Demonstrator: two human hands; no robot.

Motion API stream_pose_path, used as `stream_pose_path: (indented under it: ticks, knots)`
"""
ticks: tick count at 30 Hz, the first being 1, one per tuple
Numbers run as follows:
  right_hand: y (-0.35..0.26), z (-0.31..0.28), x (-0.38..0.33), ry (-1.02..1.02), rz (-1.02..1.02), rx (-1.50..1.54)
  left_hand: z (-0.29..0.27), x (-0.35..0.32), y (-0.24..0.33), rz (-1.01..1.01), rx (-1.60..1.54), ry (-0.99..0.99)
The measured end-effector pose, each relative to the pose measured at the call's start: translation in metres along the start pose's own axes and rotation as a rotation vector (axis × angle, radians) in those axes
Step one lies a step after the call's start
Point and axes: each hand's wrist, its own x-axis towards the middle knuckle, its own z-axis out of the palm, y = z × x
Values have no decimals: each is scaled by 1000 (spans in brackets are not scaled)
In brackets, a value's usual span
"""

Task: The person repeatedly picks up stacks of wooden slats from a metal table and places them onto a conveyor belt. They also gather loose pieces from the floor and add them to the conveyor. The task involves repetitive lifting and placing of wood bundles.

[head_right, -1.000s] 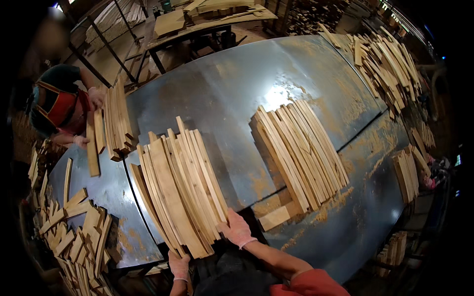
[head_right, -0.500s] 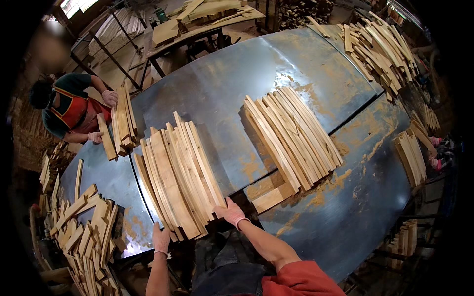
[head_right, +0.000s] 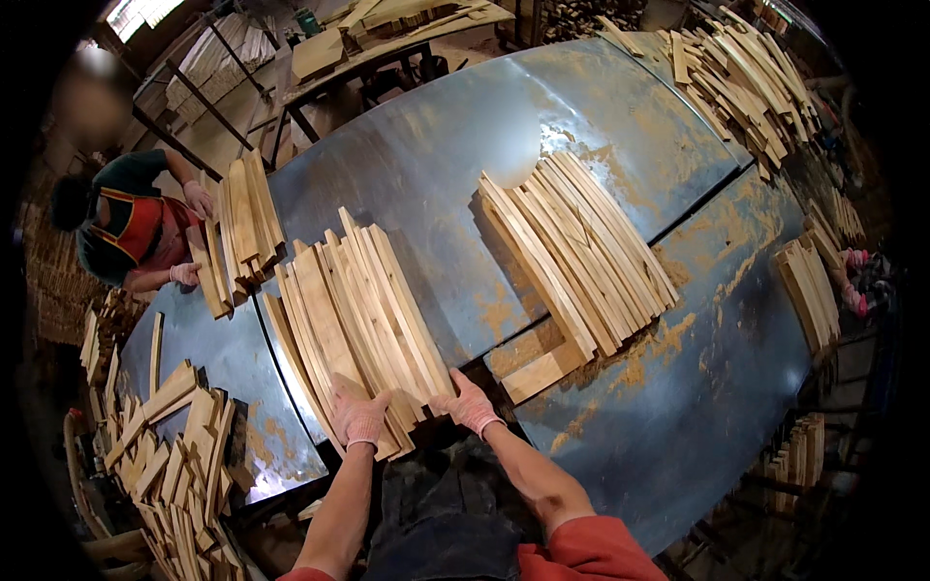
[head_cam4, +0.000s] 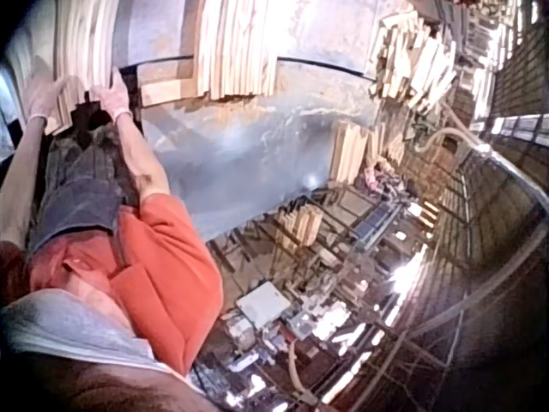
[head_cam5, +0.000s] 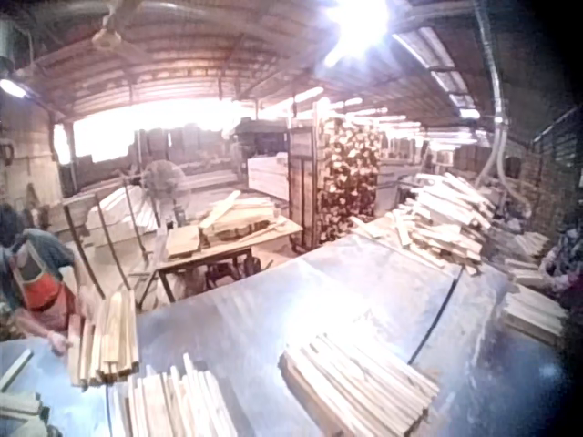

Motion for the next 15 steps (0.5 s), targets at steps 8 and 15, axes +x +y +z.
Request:
stream_pose_path:
  ticks: [8,15]
  knots:
    - [0,-8,-1,31,10,-24,6,18,-9,-49,-95,-25]
    - [-29,-27,-8,65,-1,-365,-31,-6,-43,189,-1222,-353]
